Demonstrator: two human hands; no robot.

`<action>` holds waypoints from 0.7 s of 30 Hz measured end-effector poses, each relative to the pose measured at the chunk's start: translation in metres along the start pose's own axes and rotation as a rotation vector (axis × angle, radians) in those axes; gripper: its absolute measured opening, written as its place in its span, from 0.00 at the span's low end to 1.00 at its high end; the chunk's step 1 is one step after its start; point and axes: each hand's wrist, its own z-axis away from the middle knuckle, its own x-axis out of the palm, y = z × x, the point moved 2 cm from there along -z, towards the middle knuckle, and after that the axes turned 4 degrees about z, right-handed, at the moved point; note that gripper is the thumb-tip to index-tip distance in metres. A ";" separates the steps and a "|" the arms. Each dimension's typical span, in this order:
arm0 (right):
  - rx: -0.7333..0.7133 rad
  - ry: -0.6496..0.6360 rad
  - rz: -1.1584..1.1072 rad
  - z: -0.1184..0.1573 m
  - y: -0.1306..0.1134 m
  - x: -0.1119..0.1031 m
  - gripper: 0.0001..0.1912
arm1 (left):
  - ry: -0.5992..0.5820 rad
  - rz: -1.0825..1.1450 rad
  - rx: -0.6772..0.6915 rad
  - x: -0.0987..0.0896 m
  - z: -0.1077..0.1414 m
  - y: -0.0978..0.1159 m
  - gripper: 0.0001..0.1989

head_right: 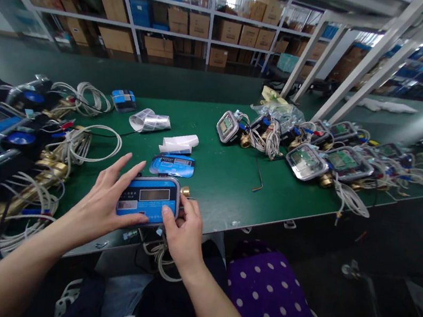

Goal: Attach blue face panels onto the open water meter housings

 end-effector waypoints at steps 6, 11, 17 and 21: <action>-0.013 0.005 0.005 -0.001 0.001 -0.002 0.22 | -0.249 0.193 0.151 -0.012 -0.004 -0.025 0.44; -0.055 -0.010 0.078 0.000 -0.001 -0.004 0.24 | -0.229 0.024 0.153 -0.022 -0.002 -0.004 0.46; -0.306 0.008 0.256 -0.011 0.023 -0.015 0.20 | -0.268 -0.111 0.120 0.009 -0.013 0.035 0.59; -0.443 -0.031 0.290 -0.021 0.015 -0.022 0.18 | -0.174 -0.009 -0.020 -0.001 -0.011 0.026 0.55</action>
